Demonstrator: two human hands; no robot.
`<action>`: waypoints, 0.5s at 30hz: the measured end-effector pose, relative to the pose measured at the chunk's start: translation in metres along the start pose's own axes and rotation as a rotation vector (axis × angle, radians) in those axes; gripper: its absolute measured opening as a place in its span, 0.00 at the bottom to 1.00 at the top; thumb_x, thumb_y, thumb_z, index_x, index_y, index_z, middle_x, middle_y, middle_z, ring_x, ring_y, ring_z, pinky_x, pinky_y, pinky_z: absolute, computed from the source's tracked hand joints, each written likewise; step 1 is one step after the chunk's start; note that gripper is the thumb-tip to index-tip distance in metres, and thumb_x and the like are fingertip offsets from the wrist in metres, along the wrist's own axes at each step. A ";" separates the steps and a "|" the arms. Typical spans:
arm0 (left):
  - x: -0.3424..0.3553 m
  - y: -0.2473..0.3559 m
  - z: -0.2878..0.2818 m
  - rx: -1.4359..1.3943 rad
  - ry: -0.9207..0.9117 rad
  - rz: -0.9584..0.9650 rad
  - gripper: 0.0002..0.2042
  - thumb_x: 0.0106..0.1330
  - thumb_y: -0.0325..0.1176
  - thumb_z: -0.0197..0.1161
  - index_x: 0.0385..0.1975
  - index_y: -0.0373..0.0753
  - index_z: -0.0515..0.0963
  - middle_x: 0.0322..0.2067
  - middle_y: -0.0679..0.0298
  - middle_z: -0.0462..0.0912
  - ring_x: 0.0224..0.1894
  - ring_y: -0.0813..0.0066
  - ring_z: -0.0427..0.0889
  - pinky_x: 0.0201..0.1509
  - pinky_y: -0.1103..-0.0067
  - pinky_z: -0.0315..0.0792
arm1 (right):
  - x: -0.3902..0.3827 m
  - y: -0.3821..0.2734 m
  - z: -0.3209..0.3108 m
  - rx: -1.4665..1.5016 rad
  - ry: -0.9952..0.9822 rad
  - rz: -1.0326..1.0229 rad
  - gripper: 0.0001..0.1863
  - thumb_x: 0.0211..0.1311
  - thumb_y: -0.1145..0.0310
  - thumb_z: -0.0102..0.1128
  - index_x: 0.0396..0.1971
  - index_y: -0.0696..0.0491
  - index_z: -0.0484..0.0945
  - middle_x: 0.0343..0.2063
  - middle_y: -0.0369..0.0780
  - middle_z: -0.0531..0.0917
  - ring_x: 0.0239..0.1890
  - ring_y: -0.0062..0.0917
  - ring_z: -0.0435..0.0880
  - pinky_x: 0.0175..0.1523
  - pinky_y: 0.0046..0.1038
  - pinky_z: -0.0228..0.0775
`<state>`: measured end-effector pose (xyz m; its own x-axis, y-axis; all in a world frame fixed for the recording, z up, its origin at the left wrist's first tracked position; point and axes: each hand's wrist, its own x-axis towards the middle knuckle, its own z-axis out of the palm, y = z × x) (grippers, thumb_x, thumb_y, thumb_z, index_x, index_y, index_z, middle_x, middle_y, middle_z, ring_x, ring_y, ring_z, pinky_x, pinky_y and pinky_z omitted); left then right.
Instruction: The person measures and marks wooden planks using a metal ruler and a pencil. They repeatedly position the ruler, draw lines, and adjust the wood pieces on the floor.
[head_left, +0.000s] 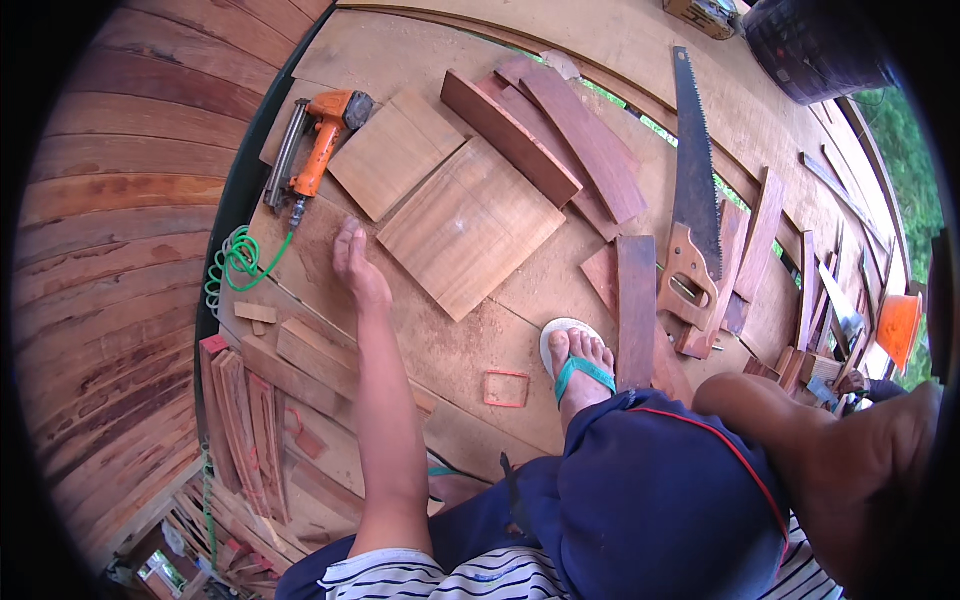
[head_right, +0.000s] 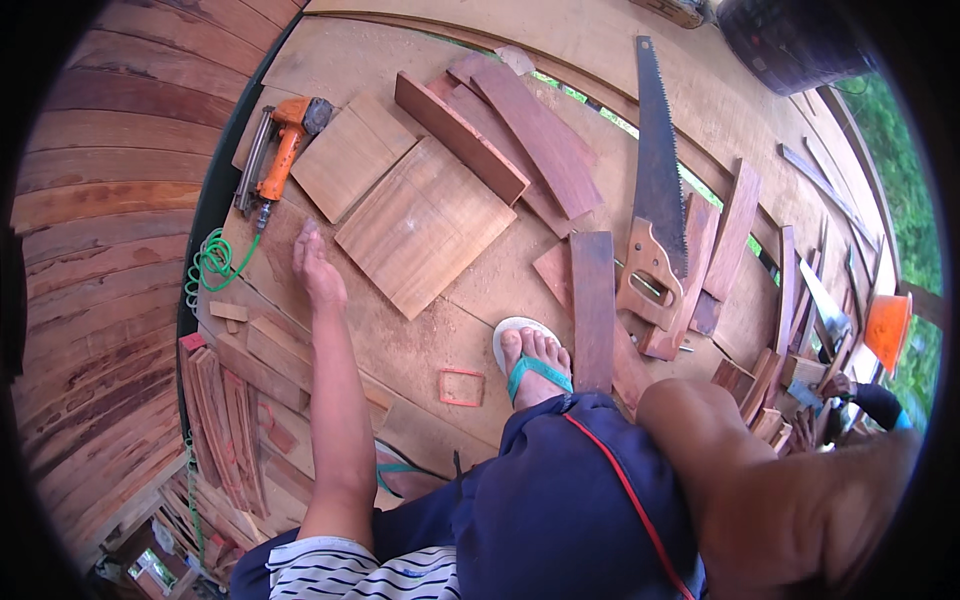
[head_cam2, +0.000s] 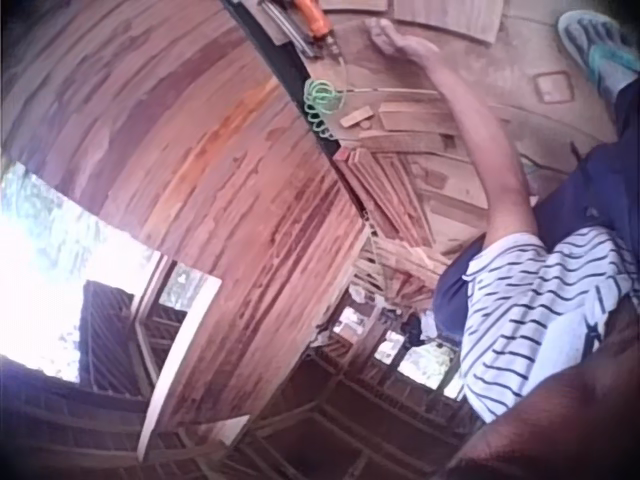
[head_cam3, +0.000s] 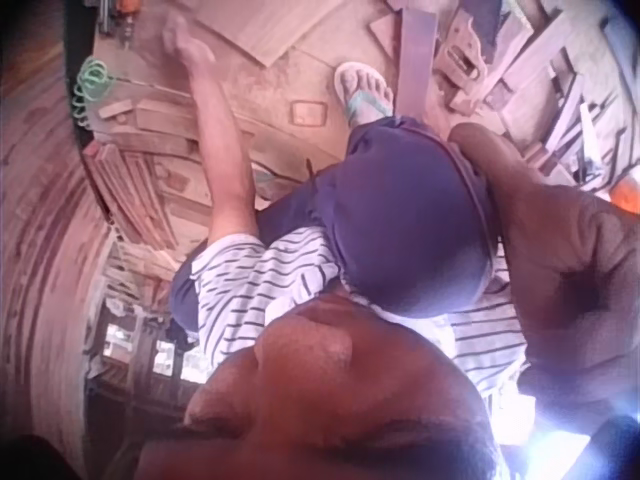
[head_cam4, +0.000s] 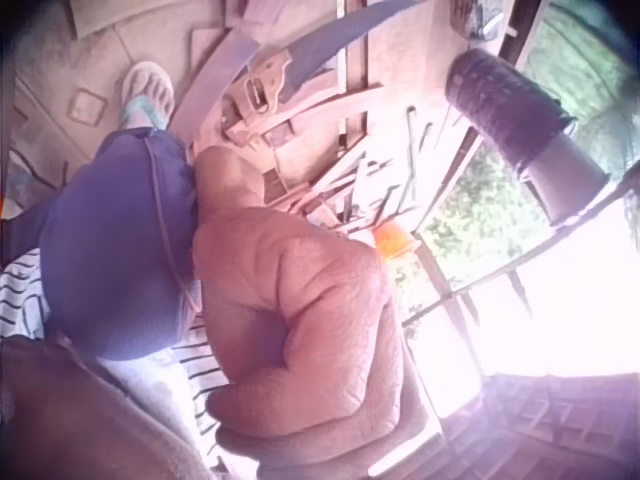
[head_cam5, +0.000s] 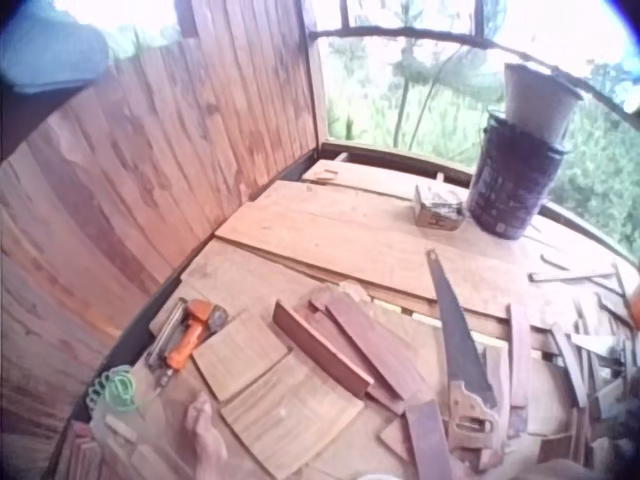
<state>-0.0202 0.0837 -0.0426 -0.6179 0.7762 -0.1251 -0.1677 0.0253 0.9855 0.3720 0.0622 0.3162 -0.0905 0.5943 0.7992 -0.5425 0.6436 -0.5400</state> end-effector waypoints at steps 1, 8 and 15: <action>0.001 -0.001 0.001 0.010 -0.010 -0.001 0.17 0.73 0.28 0.59 0.58 0.28 0.77 0.64 0.52 0.75 0.70 0.64 0.69 0.77 0.70 0.60 | 0.000 0.004 0.000 0.001 0.005 0.002 0.13 0.75 0.61 0.60 0.36 0.55 0.73 0.29 0.36 0.76 0.22 0.15 0.73 0.21 0.17 0.70; 0.007 -0.004 -0.013 0.203 -0.142 0.031 0.20 0.70 0.33 0.65 0.58 0.27 0.76 0.63 0.52 0.76 0.67 0.61 0.73 0.72 0.66 0.67 | -0.059 0.081 -0.007 -0.104 0.275 0.383 0.14 0.76 0.61 0.58 0.35 0.55 0.72 0.29 0.36 0.76 0.20 0.15 0.73 0.21 0.17 0.70; -0.019 0.025 0.033 1.048 -0.215 0.429 0.30 0.61 0.41 0.74 0.58 0.29 0.75 0.54 0.46 0.76 0.58 0.48 0.77 0.66 0.61 0.72 | -0.222 0.160 -0.016 -0.252 0.264 1.525 0.25 0.74 0.66 0.63 0.60 0.69 0.71 0.42 0.47 0.86 0.38 0.27 0.89 0.39 0.26 0.84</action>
<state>0.0125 0.0903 -0.0118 -0.3088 0.9365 0.1662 0.8075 0.1657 0.5662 0.3186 0.0411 0.0482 -0.2449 0.7817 -0.5735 0.0716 -0.5753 -0.8148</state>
